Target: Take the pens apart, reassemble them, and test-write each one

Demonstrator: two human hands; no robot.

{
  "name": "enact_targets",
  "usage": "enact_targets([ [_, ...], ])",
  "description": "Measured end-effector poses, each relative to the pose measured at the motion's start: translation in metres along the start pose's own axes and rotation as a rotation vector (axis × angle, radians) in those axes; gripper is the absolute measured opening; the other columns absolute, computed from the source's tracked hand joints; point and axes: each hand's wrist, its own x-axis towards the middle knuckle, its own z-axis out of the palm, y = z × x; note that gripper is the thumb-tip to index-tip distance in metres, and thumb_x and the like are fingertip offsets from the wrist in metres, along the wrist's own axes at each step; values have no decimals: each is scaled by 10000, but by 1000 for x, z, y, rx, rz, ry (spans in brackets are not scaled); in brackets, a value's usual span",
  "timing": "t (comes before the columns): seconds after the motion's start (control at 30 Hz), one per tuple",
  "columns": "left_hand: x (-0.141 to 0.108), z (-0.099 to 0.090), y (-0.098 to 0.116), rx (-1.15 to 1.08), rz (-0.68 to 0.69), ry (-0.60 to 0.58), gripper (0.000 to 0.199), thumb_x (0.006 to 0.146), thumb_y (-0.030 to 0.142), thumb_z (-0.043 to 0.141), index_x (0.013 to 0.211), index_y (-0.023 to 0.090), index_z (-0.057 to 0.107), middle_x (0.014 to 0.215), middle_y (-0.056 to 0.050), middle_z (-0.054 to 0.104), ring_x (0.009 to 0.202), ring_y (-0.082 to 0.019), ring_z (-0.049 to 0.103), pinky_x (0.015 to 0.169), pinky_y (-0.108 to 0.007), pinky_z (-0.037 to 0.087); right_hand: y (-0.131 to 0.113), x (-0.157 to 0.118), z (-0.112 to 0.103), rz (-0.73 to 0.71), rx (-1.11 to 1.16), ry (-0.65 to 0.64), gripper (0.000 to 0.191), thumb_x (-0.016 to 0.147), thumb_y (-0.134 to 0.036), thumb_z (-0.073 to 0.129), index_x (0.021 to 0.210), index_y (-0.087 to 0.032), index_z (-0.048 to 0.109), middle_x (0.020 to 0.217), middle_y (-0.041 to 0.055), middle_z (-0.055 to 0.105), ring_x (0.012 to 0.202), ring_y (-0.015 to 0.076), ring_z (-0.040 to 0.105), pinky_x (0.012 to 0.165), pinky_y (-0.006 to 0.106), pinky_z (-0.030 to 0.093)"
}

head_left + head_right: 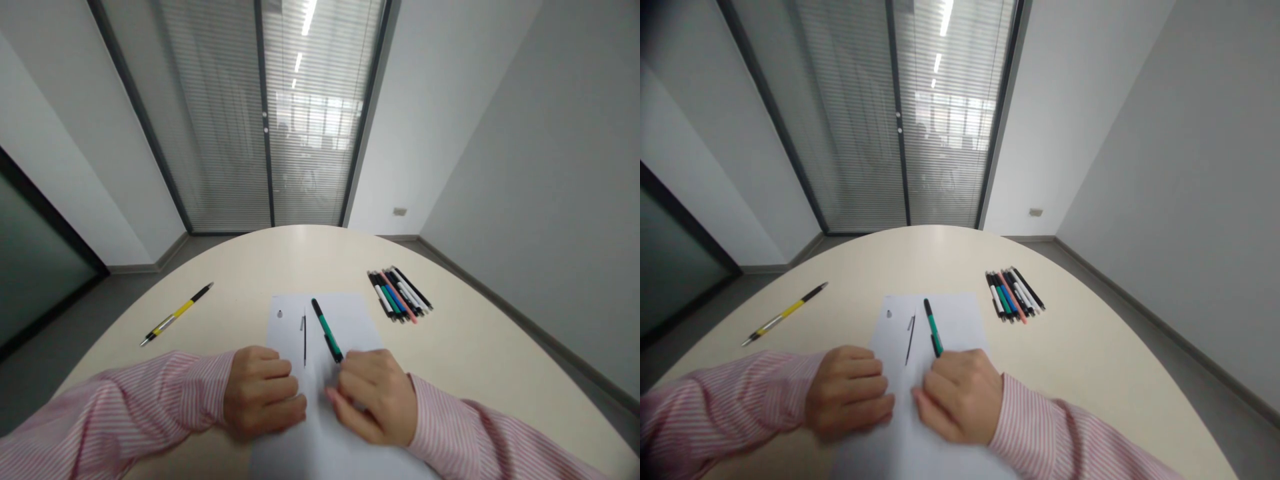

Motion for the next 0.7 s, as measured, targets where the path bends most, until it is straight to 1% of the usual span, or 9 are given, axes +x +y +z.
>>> enact_targets([
  [0.07,3,-2,3,-79,-3,-73,262,816,220,518,562,188,464,455,30,434,393,-127,373,375,-298,192,-11,1,0,-152,20,-71,313,858,-214,456,546,-198,453,472,-31,470,420,108,390,429,298,204],
  [0.1,4,-1,5,-126,-14,-109,282,810,218,506,540,197,427,455,27,431,386,-130,354,367,-310,171,-16,1,2,-185,30,-107,338,871,-237,458,536,-197,461,458,-35,481,411,104,398,418,303,189],
  [0.17,2,0,9,-187,-57,-166,274,801,215,485,539,205,405,455,27,432,377,-134,334,354,-327,154,-23,1,6,-192,28,-184,372,894,-286,460,534,-195,492,443,-40,504,403,98,422,403,303,177],
  [0.23,-1,4,13,-216,-81,-213,250,795,220,477,555,206,409,459,30,441,373,-130,341,346,-327,150,-27,1,10,-164,7,-253,393,899,-321,457,531,-197,513,439,-39,527,393,96,439,396,307,168],
  [0.33,-6,8,14,-227,-101,-260,225,779,229,484,567,204,412,475,33,467,374,-120,376,348,-318,159,-28,1,13,-124,13,-292,403,900,-326,431,529,-199,525,447,-30,556,380,98,454,392,315,164],
  [0.5,-6,8,13,-214,-97,-281,221,793,236,470,579,203,425,477,32,480,375,-113,416,352,-305,164,-26,0,15,-109,56,-281,404,910,-324,398,546,-204,529,454,-24,555,395,101,465,406,314,179],
  [0.57,-5,8,12,-214,-95,-287,215,797,236,466,587,204,433,478,33,481,378,-115,423,350,-307,176,-22,-1,15,-92,79,-250,403,902,-334,403,533,-208,505,454,-26,533,403,101,453,418,310,196],
  [0.63,-5,8,11,-220,-91,-294,206,796,240,463,595,205,445,486,32,489,388,-119,431,349,-309,194,-14,-1,14,-6,84,-172,398,899,-297,395,519,-208,469,451,-25,490,413,104,432,437,296,226],
  [0.7,-6,7,11,-221,-86,-296,202,793,243,467,594,206,450,496,33,500,398,-122,435,349,-307,209,-4,1,12,153,61,-71,374,906,-244,382,544,-202,466,474,-22,456,446,108,426,466,271,271],
])
